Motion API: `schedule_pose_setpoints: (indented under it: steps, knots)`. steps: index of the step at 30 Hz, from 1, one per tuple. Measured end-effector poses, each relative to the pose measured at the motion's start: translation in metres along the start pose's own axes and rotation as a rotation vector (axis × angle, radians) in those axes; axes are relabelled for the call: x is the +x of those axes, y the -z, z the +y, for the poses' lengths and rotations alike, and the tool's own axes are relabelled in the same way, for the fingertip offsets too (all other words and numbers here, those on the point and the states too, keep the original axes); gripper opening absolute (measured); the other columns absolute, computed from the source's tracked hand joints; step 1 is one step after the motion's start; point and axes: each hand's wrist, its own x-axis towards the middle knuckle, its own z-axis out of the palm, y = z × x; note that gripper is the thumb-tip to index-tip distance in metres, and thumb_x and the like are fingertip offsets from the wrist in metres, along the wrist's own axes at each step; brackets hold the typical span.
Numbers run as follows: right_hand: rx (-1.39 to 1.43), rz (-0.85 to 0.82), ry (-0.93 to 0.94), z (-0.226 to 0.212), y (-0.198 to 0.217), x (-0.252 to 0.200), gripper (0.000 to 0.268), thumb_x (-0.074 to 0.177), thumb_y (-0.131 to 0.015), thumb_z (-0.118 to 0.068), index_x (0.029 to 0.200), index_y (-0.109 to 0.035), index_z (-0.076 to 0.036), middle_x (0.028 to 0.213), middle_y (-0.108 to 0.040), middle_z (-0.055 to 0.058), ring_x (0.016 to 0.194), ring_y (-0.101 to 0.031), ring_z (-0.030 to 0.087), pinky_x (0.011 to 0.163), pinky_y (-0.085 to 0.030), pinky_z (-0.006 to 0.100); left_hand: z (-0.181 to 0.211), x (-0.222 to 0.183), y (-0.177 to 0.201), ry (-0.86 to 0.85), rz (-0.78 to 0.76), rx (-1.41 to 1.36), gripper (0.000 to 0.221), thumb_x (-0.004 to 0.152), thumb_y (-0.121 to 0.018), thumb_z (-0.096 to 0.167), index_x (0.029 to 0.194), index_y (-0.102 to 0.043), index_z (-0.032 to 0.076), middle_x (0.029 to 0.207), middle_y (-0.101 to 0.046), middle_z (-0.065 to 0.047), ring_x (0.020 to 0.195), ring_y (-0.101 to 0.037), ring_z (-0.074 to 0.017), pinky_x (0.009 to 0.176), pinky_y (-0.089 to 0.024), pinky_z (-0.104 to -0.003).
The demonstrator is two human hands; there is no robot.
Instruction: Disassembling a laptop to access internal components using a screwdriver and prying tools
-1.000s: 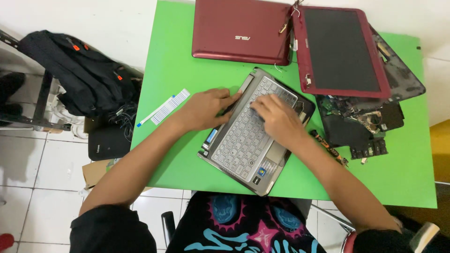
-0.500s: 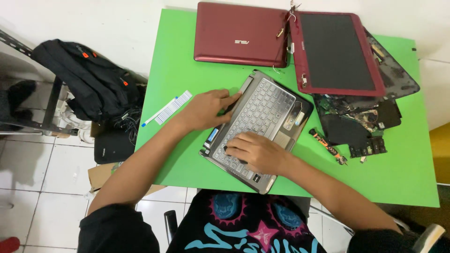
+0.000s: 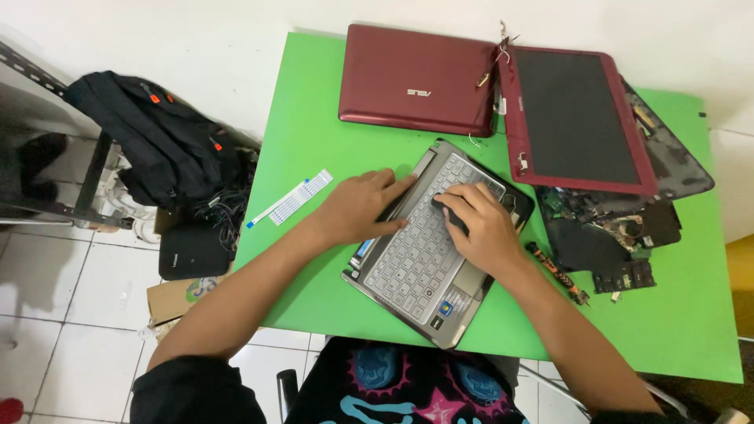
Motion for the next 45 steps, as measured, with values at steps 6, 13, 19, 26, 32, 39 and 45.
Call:
schedule_pose_setpoints:
  steps: [6,13,19,26,32,39,45]
  knots:
    - [0.018,-0.021,-0.011,0.005,-0.001,-0.002,0.016,0.097,-0.067,-0.01,0.112,-0.071,-0.005,0.109,-0.065,0.01,0.1,-0.064,0.033,0.086,-0.054,0.041,0.001,0.0,0.004,-0.001,-0.039,-0.052,0.075,0.091,-0.062,0.051,0.155,-0.041,0.017,0.115,-0.052,-0.009,0.106,-0.063,-0.0355,0.089,-0.056,-0.049]
    - [0.299,-0.252,0.151,-0.07,0.001,-0.002,0.014,0.096,-0.063,-0.011,0.105,-0.072,-0.005,0.101,-0.068,0.009,0.095,-0.065,0.024,0.085,-0.053,0.038,0.0,-0.002,0.02,-0.035,-0.06,-0.16,0.062,0.098,-0.057,0.035,0.154,-0.042,0.013,0.113,-0.053,-0.013,0.106,-0.063,-0.0426,0.088,-0.055,-0.054]
    - [0.328,-0.28,0.388,-0.061,-0.014,-0.01,0.019,0.099,-0.055,-0.007,0.11,-0.068,0.002,0.113,-0.066,0.017,0.102,-0.062,0.034,0.088,-0.053,0.044,-0.001,-0.001,0.019,-0.043,-0.065,-0.147,0.059,0.099,-0.056,0.035,0.152,-0.045,0.013,0.111,-0.053,-0.012,0.103,-0.063,-0.0423,0.086,-0.055,-0.053]
    - [-0.114,-0.169,0.16,0.013,-0.009,-0.004,0.021,0.091,-0.065,-0.003,0.111,-0.069,0.0,0.112,-0.064,0.011,0.106,-0.06,0.029,0.092,-0.049,0.039,-0.003,0.003,0.016,-0.049,-0.063,-0.125,0.059,0.098,-0.055,0.035,0.152,-0.045,0.013,0.111,-0.052,-0.011,0.103,-0.064,-0.0411,0.086,-0.056,-0.052]
    - [0.106,-0.246,0.252,-0.058,-0.027,-0.021,0.024,0.1,-0.051,-0.007,0.114,-0.07,-0.004,0.111,-0.064,0.009,0.1,-0.06,0.024,0.086,-0.049,0.036,-0.002,0.0,0.012,-0.041,-0.058,-0.117,0.061,0.098,-0.055,0.036,0.154,-0.043,0.015,0.111,-0.052,-0.01,0.104,-0.064,-0.0403,0.087,-0.056,-0.051]
    - [-0.03,-0.182,0.431,-0.032,-0.021,-0.003,0.024,0.1,-0.048,-0.005,0.112,-0.069,-0.002,0.107,-0.065,0.01,0.097,-0.059,0.026,0.082,-0.05,0.038,-0.002,0.001,0.013,-0.051,-0.041,-0.114,0.06,0.097,-0.055,0.035,0.152,-0.044,0.015,0.111,-0.053,-0.011,0.106,-0.064,-0.0413,0.088,-0.056,-0.052]
    - [-0.111,-0.175,0.14,-0.011,-0.021,-0.009,0.028,0.087,-0.054,-0.002,0.111,-0.069,-0.005,0.107,-0.061,0.006,0.095,-0.055,0.024,0.077,-0.048,0.037,0.0,0.002,0.014,-0.016,-0.07,-0.117,0.059,0.098,-0.053,0.036,0.153,-0.044,0.017,0.111,-0.052,-0.009,0.105,-0.064,-0.0395,0.086,-0.056,-0.051]
